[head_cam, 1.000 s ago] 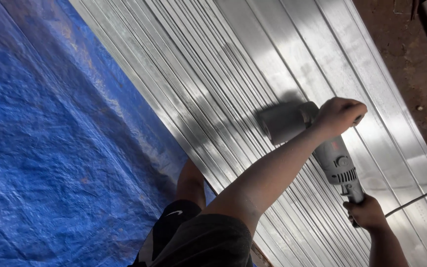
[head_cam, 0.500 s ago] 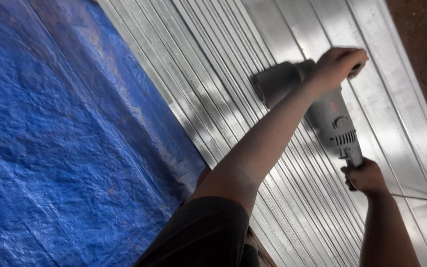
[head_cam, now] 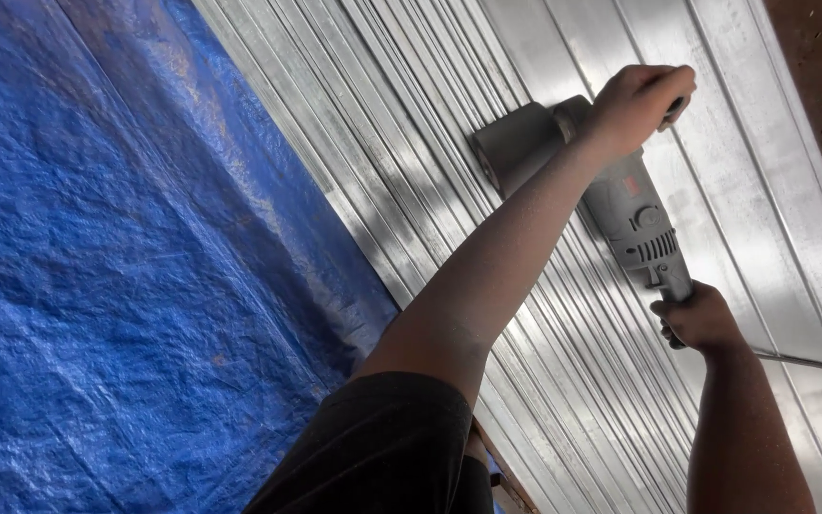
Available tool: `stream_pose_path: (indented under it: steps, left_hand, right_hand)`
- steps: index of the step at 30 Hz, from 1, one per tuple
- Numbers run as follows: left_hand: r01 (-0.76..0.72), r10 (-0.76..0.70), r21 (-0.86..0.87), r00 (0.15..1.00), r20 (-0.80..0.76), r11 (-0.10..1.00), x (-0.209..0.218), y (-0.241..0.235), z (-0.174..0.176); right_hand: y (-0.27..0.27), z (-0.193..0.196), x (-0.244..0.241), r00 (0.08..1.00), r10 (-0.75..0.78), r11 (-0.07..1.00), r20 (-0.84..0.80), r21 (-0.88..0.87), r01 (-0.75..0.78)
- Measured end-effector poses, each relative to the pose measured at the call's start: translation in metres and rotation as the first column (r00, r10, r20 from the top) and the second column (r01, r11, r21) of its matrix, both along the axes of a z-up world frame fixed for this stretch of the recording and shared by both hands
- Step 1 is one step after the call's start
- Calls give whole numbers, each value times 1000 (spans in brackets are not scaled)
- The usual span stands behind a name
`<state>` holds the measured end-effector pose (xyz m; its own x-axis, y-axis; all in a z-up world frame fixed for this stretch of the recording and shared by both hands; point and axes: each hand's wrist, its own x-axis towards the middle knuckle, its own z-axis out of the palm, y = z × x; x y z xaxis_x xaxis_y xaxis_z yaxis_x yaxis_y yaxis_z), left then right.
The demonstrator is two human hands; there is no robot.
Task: Polishing the surface of long metal profiles using a power burnishing tool to achieve a uniform finish.
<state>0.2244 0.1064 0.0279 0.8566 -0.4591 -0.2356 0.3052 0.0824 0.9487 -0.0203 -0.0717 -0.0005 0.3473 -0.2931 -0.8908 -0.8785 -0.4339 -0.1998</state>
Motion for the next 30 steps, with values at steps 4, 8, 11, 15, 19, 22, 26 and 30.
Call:
stream_pose_path:
  steps: [4, 8, 11, 15, 19, 22, 26, 30]
  left_hand:
    - [70, -70, -73, 998, 3, 995, -48, -18, -3]
    - [119, -118, 24, 992, -48, 993, -106, -40, 10]
    - [163, -159, 9, 974, -162, 987, -153, -51, 24]
    - [217, -209, 8, 950, -233, 976, -204, -63, 39]
    - [172, -181, -64, 967, -178, 983, -235, -81, 19]
    - [165, -169, -42, 979, -114, 985, -240, -78, 16]
    - [89, -92, -28, 984, -151, 996, -206, -60, 17]
    - [0, -13, -84, 988, -156, 996, -155, -20, 27]
  right_hand:
    - [-12, 6, -54, 1000, -17, 1000, -11, -25, 17]
    - [-34, 8, -120, 999, -25, 998, -22, -53, 24]
    - [-58, 6, -181, 998, -47, 996, -52, -79, 42]
    - [-78, 5, -251, 987, -138, 984, -78, -124, 127]
    - [-61, 36, -262, 970, -218, 973, -111, -105, 207]
    - [-54, 44, -260, 976, -184, 979, -118, -114, 171]
    - [-41, 25, -229, 981, -169, 982, -92, -103, 159]
    - [-2, 39, -163, 989, -137, 990, -59, -53, 134]
